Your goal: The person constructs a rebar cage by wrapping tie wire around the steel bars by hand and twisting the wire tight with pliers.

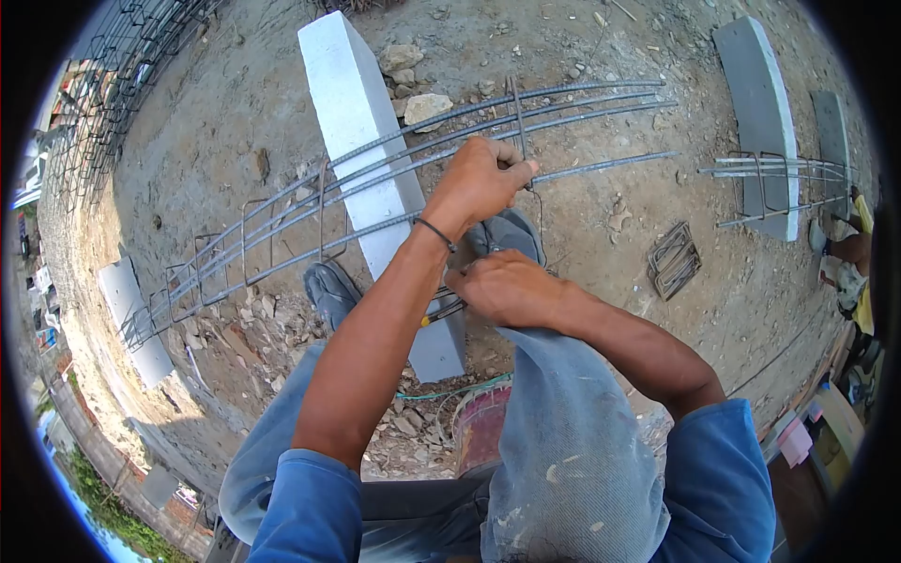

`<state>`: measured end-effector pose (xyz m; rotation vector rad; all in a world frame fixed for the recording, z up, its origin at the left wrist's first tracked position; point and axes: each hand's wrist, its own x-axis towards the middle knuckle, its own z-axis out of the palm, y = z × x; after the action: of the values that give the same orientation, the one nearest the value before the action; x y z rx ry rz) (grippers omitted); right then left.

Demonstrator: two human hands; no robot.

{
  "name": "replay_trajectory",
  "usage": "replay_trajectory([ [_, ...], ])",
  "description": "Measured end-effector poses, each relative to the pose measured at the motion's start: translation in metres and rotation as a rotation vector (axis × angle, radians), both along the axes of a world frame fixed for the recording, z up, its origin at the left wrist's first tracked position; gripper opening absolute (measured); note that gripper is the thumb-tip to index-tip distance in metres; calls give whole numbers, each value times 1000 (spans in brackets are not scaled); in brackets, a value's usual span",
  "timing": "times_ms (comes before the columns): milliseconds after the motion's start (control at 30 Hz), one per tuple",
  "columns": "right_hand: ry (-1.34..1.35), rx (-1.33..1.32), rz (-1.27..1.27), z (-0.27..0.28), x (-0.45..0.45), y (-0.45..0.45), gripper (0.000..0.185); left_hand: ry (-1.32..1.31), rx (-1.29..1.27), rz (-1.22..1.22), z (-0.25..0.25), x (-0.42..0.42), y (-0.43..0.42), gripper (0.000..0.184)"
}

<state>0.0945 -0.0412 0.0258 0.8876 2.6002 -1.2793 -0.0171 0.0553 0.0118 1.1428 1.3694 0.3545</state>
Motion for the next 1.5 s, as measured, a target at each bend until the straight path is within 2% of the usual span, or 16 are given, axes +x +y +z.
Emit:
replay_trajectory([
  [167,167,-345,-136,22,23,1,40,-42,-5,34,-1,0,-3,27],
  [300,484,-417,-384,31,41,-6,41,-107,-101,22,-1,-4,1,29],
  [433,499,-533,-557,52,74,-1,34,-146,-156,32,1,-6,4,26],
  [567,1104,-454,-983,37,119,2,30,-126,-147,32,0,-6,1,25],
  [633,1633,-570,-1149,29,123,19,41,-130,-139,33,0,-6,1,25],
  [767,1633,-795,-1500,57,144,20,48,-122,-100,48,1,-5,1,26],
  [833,1305,-1438,-1403,37,175,9,48,-122,-94,50,1,-5,-2,27],
  [867,927,-1298,-1684,40,174,-3,43,-116,-96,41,2,-5,-1,28],
  [900,923,-1294,-1691,47,167,-10,43,-109,-98,32,3,-6,0,29],
  [967,694,-1027,-1504,56,158,-23,44,-102,-93,18,5,-6,3,29],
  [1033,750,-1034,-1471,57,155,-37,58,-93,-93,1,2,-6,0,30],
  [1100,543,-970,-1344,51,151,-43,56,-87,-92,17,3,-4,1,30],
  [1133,415,-802,-1215,46,145,-46,40,-90,-88,13,3,-4,2,30],
  [1267,90,-625,-1081,40,121,-53,32,-100,-80,66,-3,-4,-1,29],
  [1367,-9,-832,-1018,40,112,-43,31,-98,-83,59,-2,-4,-2,29],
  [1500,119,-990,-1024,27,108,-25,25,-94,-73,31,-2,-5,-1,27],
])
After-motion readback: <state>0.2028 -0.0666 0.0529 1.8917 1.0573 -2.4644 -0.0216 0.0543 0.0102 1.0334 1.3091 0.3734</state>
